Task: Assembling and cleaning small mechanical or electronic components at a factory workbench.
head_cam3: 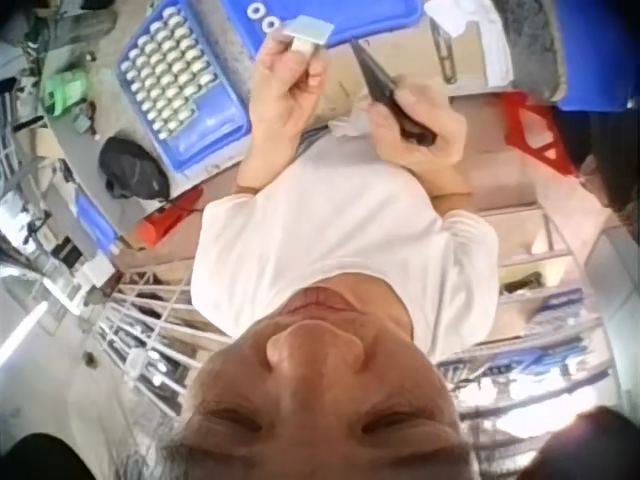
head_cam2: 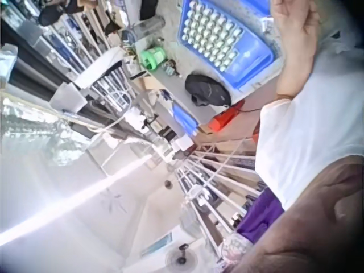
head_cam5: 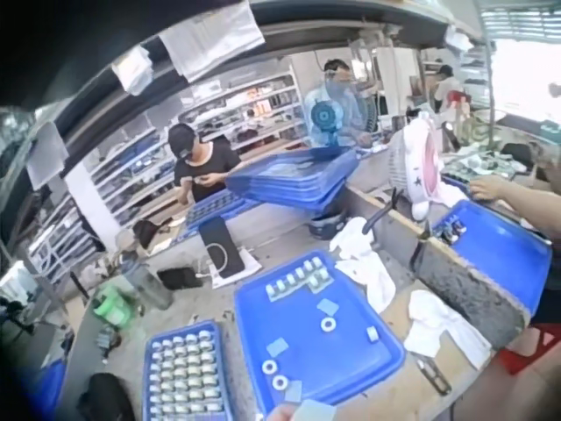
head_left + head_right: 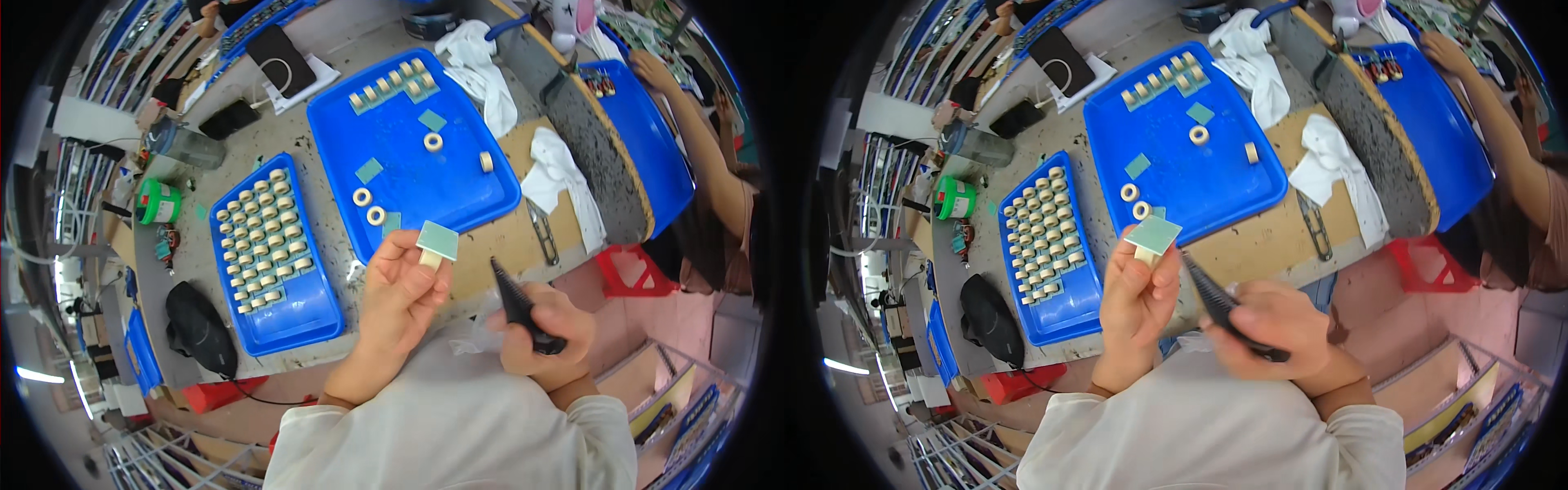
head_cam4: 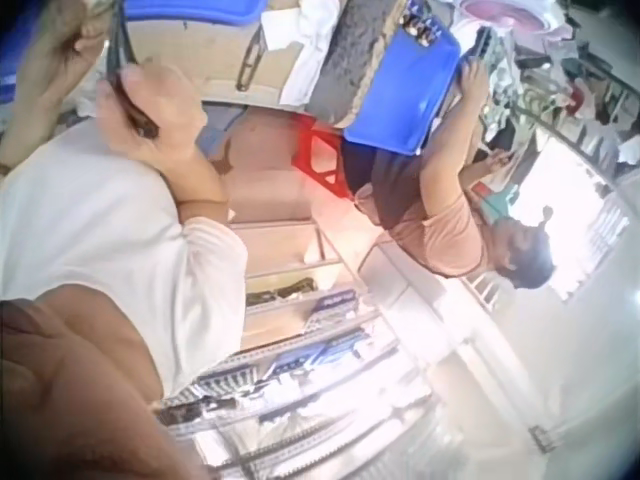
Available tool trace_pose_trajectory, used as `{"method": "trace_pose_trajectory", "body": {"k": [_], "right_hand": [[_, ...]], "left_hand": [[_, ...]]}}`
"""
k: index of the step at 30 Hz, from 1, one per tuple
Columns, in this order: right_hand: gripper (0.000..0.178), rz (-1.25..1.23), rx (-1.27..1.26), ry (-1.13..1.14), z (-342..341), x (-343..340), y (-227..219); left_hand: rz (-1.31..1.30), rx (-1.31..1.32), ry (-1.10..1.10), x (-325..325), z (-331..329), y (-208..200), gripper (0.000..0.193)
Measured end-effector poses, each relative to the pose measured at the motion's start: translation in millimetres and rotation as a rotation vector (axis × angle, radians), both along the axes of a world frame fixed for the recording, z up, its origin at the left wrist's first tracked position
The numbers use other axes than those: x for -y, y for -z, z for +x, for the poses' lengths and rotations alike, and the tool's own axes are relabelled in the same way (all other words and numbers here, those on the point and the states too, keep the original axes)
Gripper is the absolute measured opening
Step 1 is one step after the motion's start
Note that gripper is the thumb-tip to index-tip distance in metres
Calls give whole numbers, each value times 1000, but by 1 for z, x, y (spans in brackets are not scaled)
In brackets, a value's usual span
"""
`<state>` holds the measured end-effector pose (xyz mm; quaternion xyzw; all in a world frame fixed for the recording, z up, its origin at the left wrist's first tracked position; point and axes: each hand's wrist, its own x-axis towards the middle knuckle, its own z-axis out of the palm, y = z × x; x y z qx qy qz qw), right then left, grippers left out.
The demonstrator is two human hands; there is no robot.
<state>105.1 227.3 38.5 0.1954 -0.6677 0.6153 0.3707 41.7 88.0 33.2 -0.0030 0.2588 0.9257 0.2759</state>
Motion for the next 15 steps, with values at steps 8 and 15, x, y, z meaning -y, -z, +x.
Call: {"method": "trace_pose_trajectory", "body": {"k": [8,15], "right_hand": [[24,180,59,50,1,23,-7],[25,200,108,103,-1,30,-11]], "left_hand": [[-181,-438,-229,9,10,8,41],[-220,-424,-240,16,14,8,41]]}}
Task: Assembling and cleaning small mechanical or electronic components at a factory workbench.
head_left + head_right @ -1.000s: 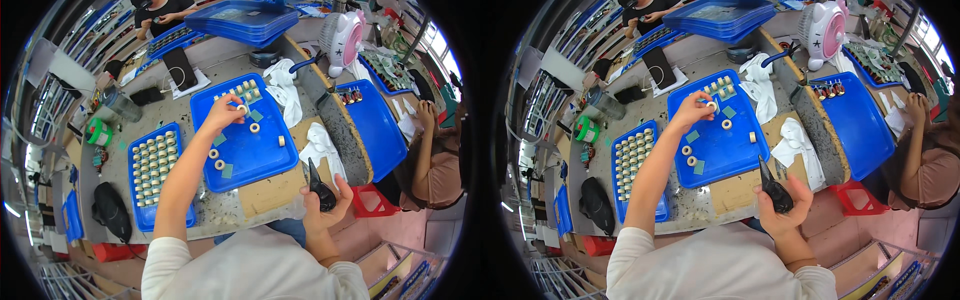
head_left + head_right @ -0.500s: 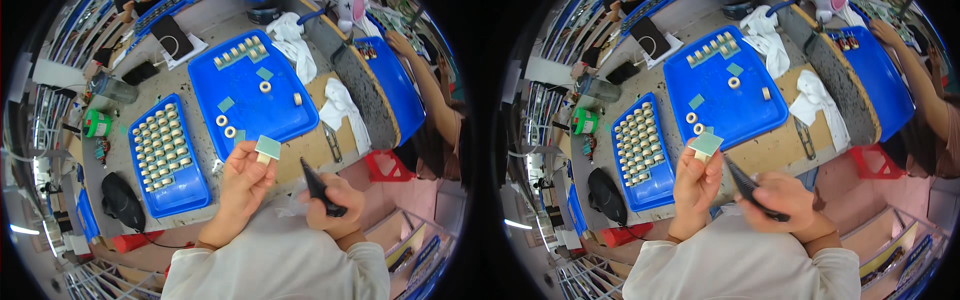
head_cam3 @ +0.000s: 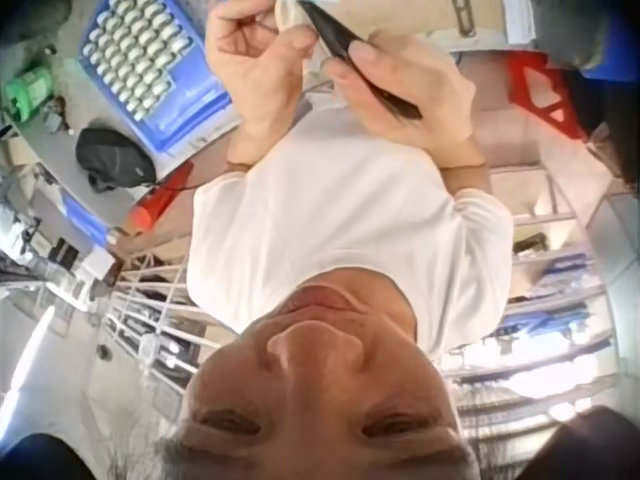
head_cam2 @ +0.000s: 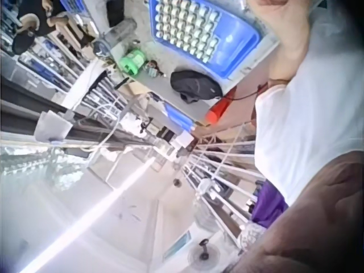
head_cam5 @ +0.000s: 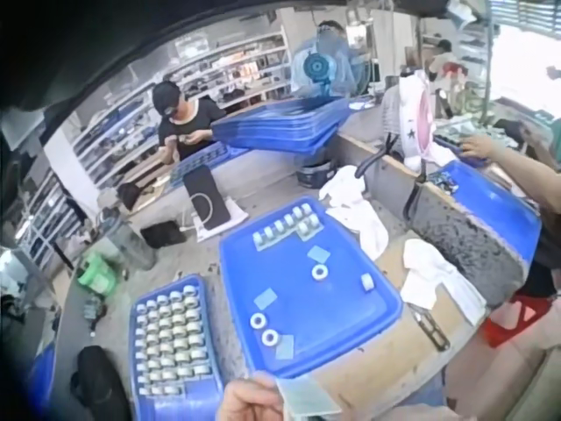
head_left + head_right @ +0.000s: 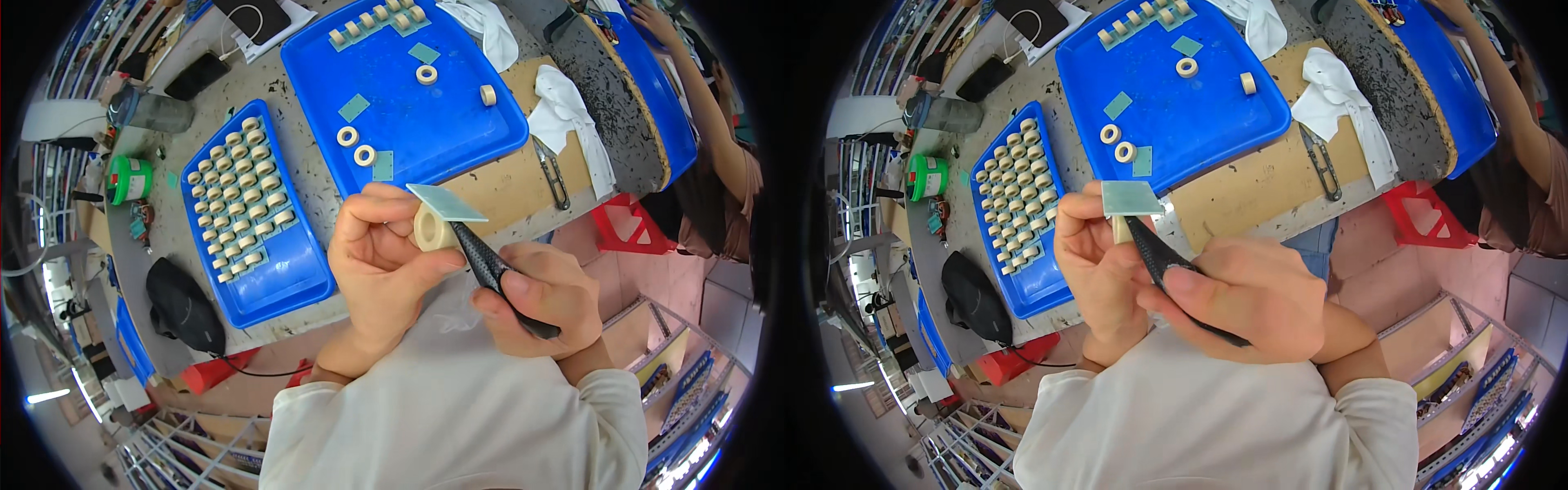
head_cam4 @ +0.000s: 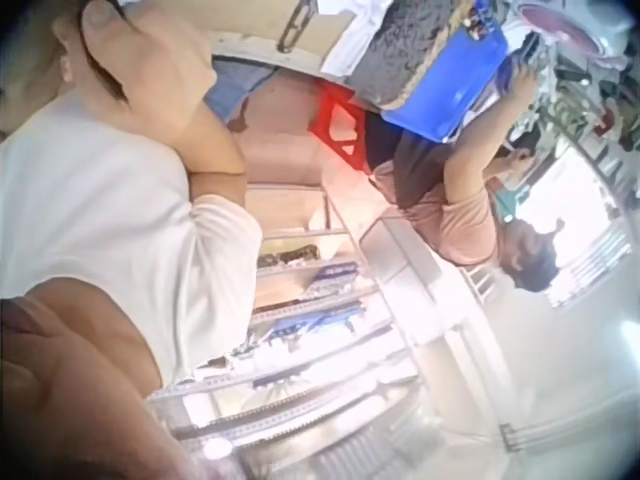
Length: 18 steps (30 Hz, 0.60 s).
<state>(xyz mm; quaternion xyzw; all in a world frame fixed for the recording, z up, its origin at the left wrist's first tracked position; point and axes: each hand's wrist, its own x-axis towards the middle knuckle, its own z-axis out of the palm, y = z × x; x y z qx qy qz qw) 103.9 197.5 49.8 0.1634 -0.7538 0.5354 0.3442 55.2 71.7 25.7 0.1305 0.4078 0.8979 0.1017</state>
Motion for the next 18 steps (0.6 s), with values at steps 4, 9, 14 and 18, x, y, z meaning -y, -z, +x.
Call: {"method": "trace_pose_trajectory", "body": {"k": [4,9,14,18], "right_hand": [[27,-16,-5,2,2,1,0],[32,-49,-26,-2,4,3,4],[34,-33,-66,13,3,4,6],[34,12,-114,26,2,4,6]], "left_hand": [[5,-18,10,1,1,1,42],[53,11,30,2,1,1,42],[119,245,180,4,3,-9,30],[62,232,195,0,6,-13,28]]}}
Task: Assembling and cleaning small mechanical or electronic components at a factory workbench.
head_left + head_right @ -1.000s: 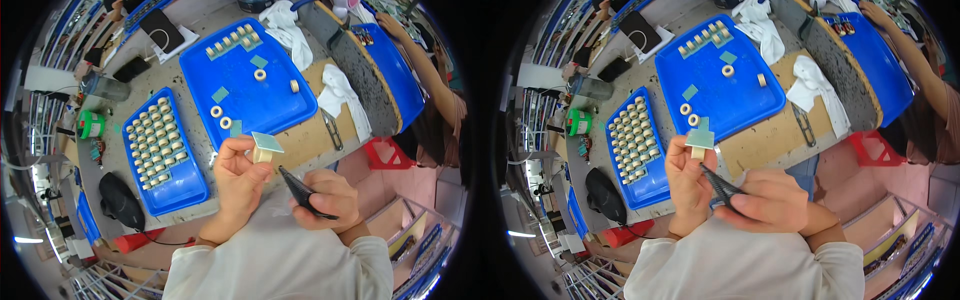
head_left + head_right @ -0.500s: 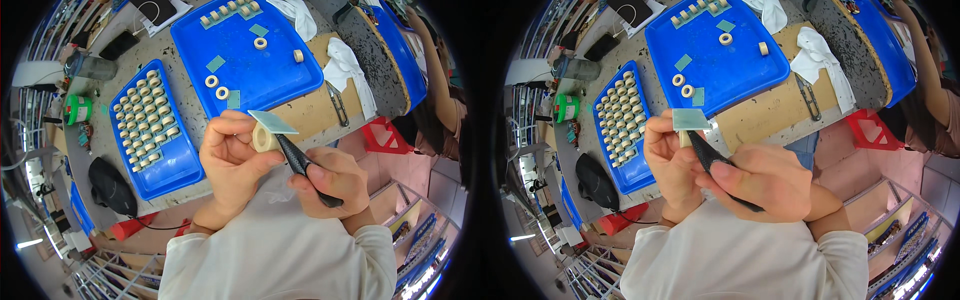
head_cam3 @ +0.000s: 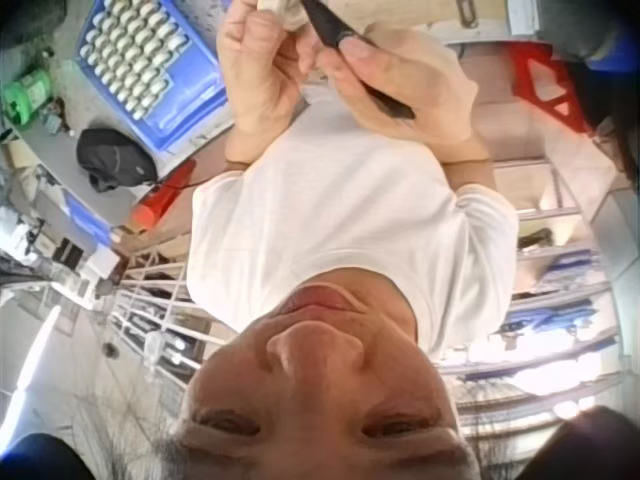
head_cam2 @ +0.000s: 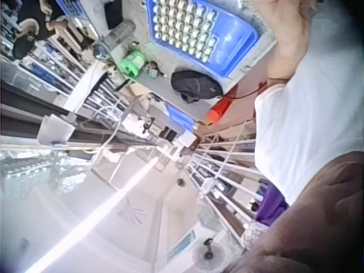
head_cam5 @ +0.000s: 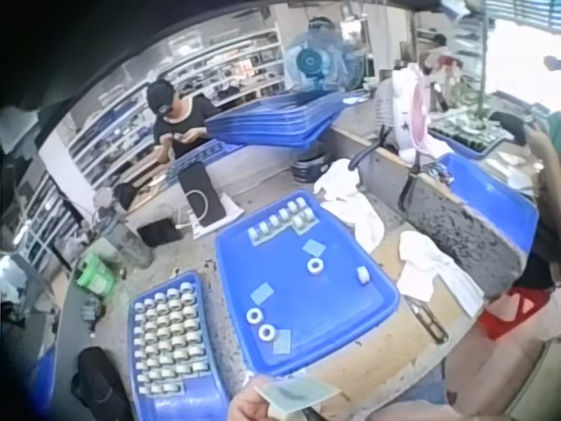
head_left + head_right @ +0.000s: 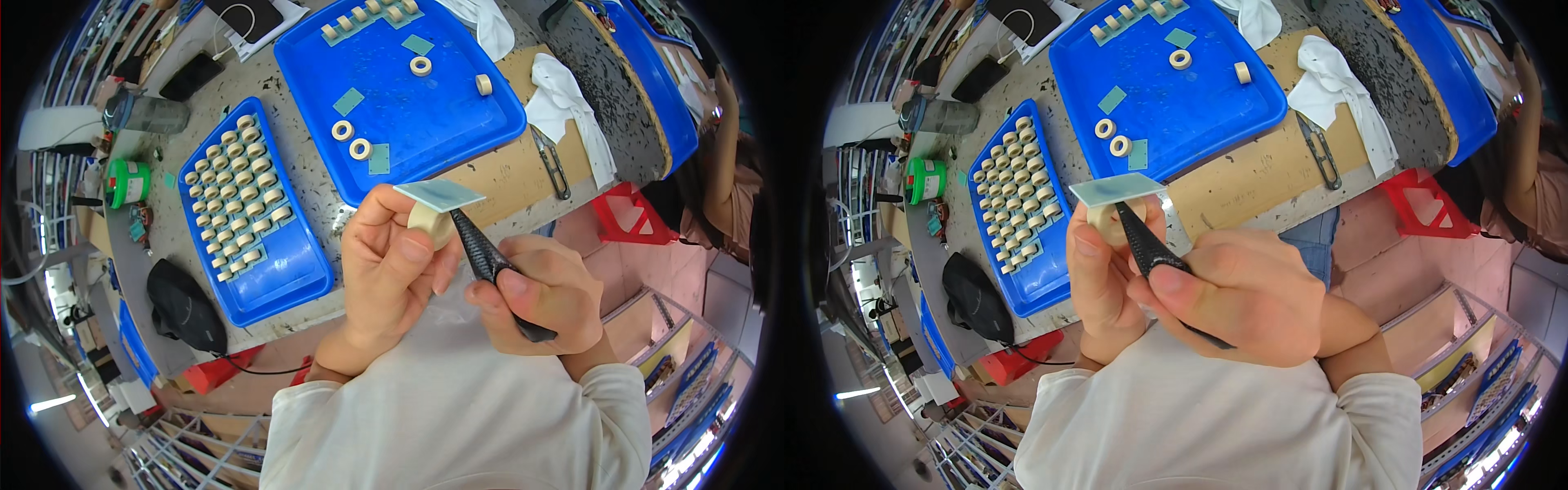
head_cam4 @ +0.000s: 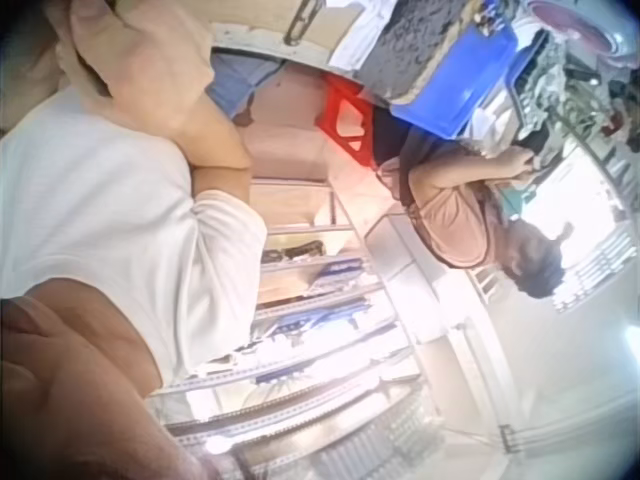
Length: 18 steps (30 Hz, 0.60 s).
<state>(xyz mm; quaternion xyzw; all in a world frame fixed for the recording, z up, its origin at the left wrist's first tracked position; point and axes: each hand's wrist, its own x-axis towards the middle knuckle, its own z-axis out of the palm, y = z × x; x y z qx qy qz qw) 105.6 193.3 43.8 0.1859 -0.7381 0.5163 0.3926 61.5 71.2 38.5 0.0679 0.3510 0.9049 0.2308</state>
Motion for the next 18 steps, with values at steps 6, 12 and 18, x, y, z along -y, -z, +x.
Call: {"method": "trace_pose_trajectory", "body": {"k": [6,12,18], "right_hand": [[37,22,129,0,7,-2,-4],[32,81,262,-60,11,-10,-5],[39,-167,30,-116,7,-13,4]], "left_hand": [[-3,77,37,0,0,0,36],[51,101,63,2,-1,2,38],[-23,79,-8,-2,-6,-3,25]]}}
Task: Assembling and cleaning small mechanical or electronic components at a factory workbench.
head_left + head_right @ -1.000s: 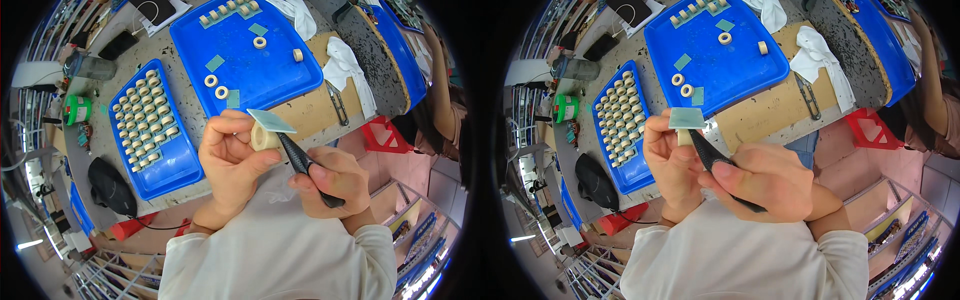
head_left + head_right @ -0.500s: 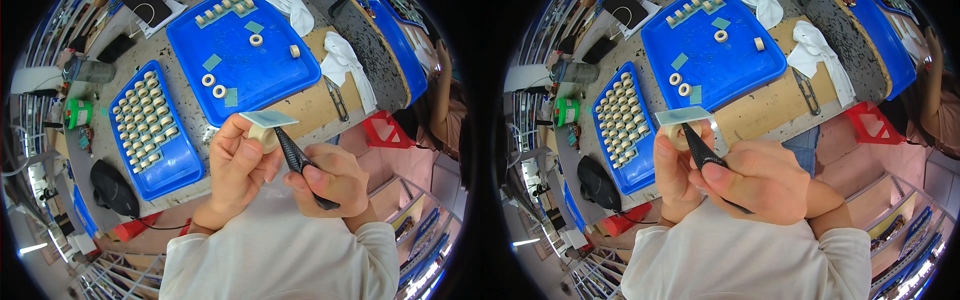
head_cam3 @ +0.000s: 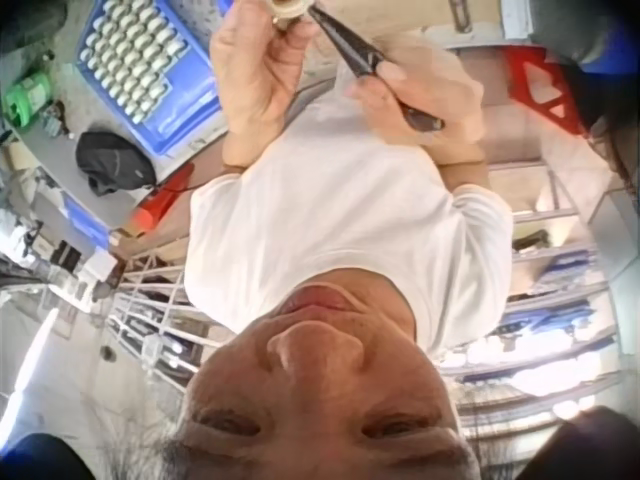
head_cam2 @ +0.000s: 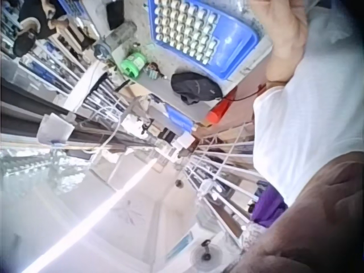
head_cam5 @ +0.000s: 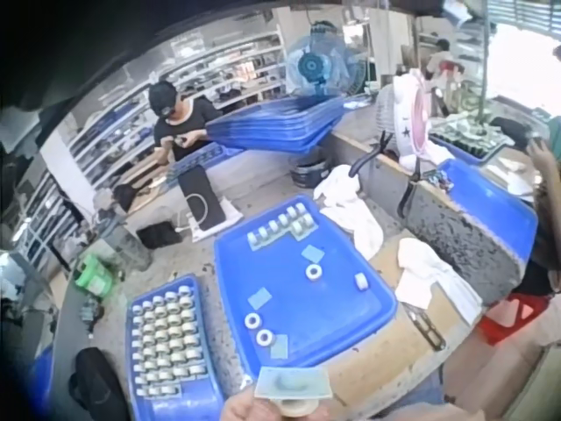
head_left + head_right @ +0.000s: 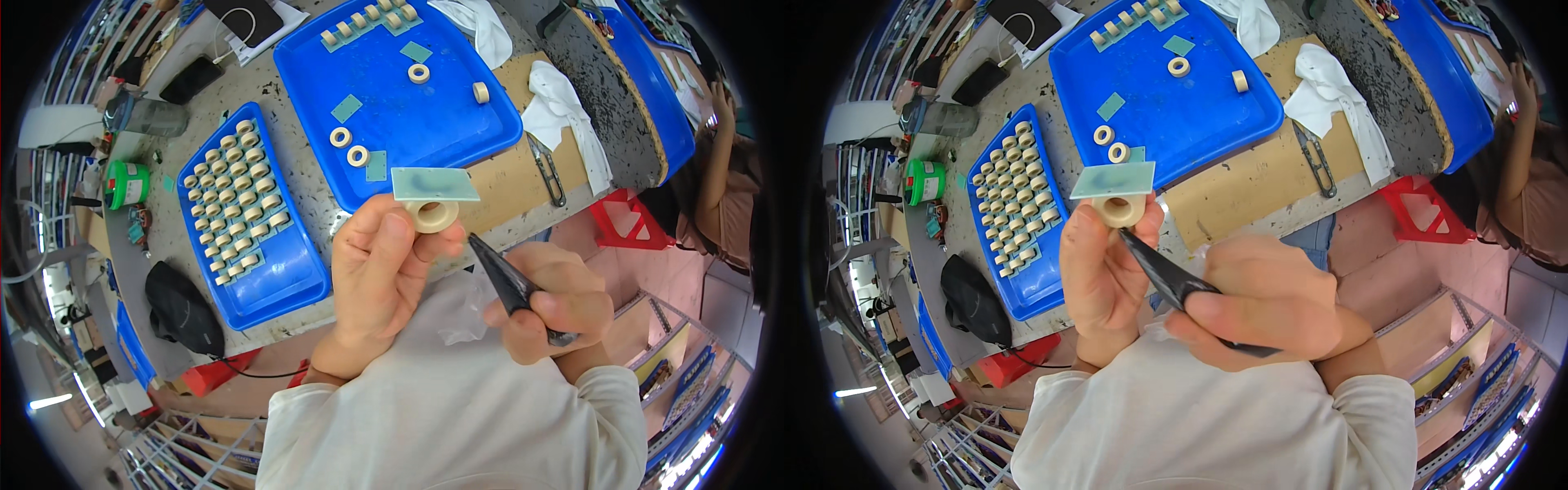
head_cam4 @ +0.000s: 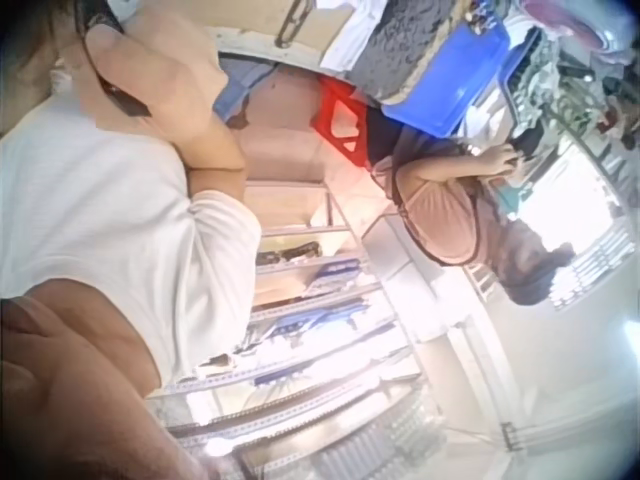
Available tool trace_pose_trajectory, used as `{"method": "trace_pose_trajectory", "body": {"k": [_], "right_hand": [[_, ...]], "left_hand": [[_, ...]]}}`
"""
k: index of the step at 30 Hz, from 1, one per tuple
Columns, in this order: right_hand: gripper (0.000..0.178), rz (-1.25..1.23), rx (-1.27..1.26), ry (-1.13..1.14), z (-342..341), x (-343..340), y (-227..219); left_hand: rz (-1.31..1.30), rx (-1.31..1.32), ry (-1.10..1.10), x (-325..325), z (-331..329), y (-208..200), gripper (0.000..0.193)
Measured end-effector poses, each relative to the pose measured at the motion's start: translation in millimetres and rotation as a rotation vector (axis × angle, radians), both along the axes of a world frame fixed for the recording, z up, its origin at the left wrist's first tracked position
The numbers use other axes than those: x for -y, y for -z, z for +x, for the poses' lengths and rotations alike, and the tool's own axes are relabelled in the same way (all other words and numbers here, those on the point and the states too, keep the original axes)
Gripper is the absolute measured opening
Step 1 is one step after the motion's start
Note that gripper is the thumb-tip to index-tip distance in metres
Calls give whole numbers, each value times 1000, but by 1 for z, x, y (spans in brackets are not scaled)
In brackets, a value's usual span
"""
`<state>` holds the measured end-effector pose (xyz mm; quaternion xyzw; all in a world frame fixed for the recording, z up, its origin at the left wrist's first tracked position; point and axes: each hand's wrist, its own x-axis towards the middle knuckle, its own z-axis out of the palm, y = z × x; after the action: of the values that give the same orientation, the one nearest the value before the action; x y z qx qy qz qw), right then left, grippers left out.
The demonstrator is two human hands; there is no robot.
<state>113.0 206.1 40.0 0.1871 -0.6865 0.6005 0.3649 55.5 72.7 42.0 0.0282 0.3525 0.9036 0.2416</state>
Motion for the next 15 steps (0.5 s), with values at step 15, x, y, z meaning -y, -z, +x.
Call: {"method": "trace_pose_trajectory", "body": {"k": [15], "right_hand": [[43,30,-64,-97,-7,1,1]], "left_hand": [[277,283,96,7,-13,4,25]]}}
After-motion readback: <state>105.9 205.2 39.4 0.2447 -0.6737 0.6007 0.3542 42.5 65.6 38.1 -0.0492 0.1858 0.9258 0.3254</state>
